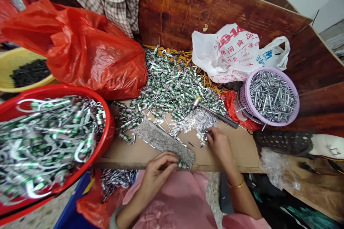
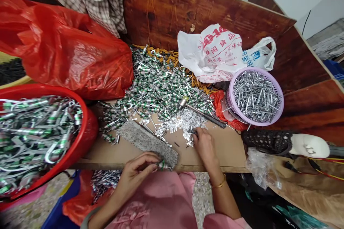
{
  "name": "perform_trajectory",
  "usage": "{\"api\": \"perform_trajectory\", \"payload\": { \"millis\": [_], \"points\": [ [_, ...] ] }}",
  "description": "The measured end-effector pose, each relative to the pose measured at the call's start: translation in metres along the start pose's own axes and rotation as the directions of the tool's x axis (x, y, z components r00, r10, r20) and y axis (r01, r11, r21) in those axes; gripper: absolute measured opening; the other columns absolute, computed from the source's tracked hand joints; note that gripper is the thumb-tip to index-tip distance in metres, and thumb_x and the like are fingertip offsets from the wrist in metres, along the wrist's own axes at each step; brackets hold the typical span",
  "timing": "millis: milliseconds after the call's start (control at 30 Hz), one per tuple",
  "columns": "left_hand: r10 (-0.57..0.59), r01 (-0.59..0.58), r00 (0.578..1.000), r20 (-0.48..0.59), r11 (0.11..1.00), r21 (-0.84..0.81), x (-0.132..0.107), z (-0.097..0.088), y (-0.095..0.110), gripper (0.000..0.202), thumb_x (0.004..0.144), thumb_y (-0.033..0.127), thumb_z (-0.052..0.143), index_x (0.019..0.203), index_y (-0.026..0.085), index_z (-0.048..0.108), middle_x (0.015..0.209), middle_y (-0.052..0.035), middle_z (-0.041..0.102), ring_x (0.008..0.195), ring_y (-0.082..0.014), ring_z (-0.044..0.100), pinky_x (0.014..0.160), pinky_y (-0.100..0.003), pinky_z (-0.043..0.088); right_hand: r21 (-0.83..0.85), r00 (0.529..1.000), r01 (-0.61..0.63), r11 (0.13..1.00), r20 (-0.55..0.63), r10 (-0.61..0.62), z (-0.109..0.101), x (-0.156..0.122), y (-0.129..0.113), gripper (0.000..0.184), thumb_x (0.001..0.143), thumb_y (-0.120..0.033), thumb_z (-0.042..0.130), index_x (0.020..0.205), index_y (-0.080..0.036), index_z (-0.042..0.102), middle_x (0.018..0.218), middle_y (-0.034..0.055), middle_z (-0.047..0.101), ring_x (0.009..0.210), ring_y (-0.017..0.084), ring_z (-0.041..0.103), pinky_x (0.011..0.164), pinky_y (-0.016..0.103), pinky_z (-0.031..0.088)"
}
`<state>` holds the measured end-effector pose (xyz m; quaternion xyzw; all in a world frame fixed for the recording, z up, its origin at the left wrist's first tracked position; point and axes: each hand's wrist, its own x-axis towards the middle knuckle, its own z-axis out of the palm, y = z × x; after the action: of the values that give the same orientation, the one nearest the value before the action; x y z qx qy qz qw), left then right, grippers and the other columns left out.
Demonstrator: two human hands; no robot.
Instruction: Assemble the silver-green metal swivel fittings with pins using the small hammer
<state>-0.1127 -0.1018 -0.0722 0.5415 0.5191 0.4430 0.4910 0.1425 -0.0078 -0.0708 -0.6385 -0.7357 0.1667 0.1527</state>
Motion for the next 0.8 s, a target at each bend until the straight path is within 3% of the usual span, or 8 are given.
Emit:
{"api": "perform_trajectory", "payload": {
  "millis": [100,333,533,633,700,800],
  "points": [
    [-0.001,0.001,1.000,0.021,1.000,-0.005,0.003,-0.001,0.002,0.011,0.088,0.022,0.068,0.080,0.019,0.076,0.083,-0.0078,0.077,0.080,-0.0206,0.073,0.070,-0.026,0.056,0.065,1.000,0.016,0.998,-0.014,-0.015,0.012,-0.003,0.000,0.020,0.097,-0.022,0.052,0.104,-0.022,0.070,0.099,0.0077,0.075,0.089,0.025,0.072,0.080,0.034,0.054],
    [0.037,-0.037,0.999,0.002,0.999,-0.028,0.008,-0.004,0.002,0.010,0.088,0.021,0.070,0.083,0.020,0.078,0.087,-0.0082,0.077,0.084,-0.0205,0.074,0.073,-0.026,0.057,0.058,0.992,-0.031,0.998,-0.120,0.038,-0.007,-0.013,0.015,0.028,0.100,-0.034,0.048,0.107,-0.019,0.071,0.104,0.0110,0.072,0.093,0.025,0.068,0.083,0.037,0.052],
    [-0.017,0.016,1.000,-0.008,0.998,-0.060,0.003,0.002,0.000,0.010,0.087,0.022,0.070,0.083,0.018,0.078,0.085,-0.0084,0.077,0.080,-0.0204,0.073,0.070,-0.026,0.057,-0.058,0.998,0.013,0.998,0.070,-0.009,0.008,-0.046,0.002,0.017,0.098,-0.026,0.055,0.094,-0.022,0.070,0.094,0.0058,0.071,0.087,0.022,0.068,0.080,0.032,0.051],
    [-0.058,0.057,0.998,-0.015,0.995,-0.080,0.002,0.004,-0.002,0.010,0.086,0.024,0.072,0.080,0.017,0.077,0.084,-0.0087,0.077,0.079,-0.0206,0.074,0.068,-0.026,0.057,-0.129,0.998,0.015,0.992,0.063,-0.007,0.015,-0.051,0.000,0.013,0.095,-0.023,0.057,0.093,-0.022,0.070,0.094,0.0068,0.071,0.091,0.024,0.067,0.080,0.033,0.050],
    [-0.062,0.059,0.998,-0.024,0.994,-0.090,0.002,0.005,-0.002,0.012,0.085,0.026,0.074,0.077,0.017,0.076,0.084,-0.0090,0.078,0.081,-0.0214,0.074,0.070,-0.027,0.057,-0.092,0.999,0.012,0.996,0.031,-0.009,0.015,-0.050,-0.001,0.014,0.095,-0.024,0.056,0.093,-0.021,0.069,0.092,0.0074,0.071,0.091,0.024,0.067,0.080,0.034,0.051],
    [-0.034,0.030,0.999,-0.037,0.995,-0.092,0.002,0.005,-0.001,0.013,0.085,0.027,0.074,0.077,0.018,0.075,0.083,-0.0088,0.078,0.081,-0.0216,0.074,0.071,-0.028,0.057,0.146,0.999,0.032,0.989,0.024,-0.036,0.007,-0.048,-0.012,0.018,0.098,-0.029,0.054,0.098,-0.021,0.070,0.093,0.0072,0.073,0.087,0.023,0.068,0.078,0.033,0.052]
  ]
}}
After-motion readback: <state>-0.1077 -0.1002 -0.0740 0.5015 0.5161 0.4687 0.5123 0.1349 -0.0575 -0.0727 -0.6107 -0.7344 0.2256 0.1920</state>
